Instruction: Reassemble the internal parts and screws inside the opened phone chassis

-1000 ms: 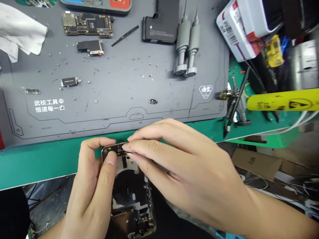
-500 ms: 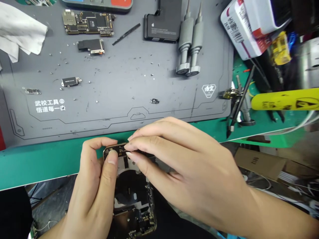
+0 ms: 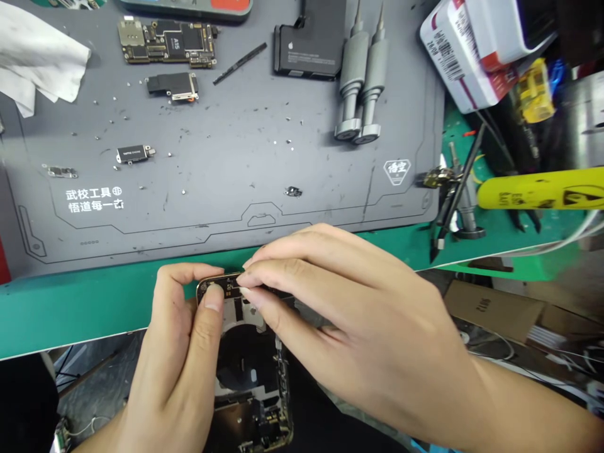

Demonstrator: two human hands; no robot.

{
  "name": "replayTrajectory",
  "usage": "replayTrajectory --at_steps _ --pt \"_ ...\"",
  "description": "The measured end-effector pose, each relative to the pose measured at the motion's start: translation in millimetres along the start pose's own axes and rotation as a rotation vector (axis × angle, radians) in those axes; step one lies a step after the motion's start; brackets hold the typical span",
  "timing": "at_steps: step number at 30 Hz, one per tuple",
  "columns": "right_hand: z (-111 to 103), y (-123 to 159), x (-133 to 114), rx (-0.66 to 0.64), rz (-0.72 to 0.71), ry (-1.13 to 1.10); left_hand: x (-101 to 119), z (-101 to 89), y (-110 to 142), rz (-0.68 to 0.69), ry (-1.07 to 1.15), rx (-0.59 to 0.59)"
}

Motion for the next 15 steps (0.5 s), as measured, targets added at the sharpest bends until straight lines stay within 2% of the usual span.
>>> replayTrajectory --at_steps 7,15 --pt "2.2 -0.3 1.2 0.01 -0.019 -0.011 2.8 1.1 -0.3 0.006 -0.014 0.01" --pt "5.3 7.3 -0.7 0.068 -0.093 0.047 2.8 5.0 3.9 -0.013 0.011 0.091"
Point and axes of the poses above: each hand's wrist, its own y-axis away from the middle knuckle, its own z-axis out of the palm, x = y × z, the point moved 7 cm from there along -y, towards the middle knuckle, and after that the axes turned 10 degrees about -x, right-handed, at the moved point
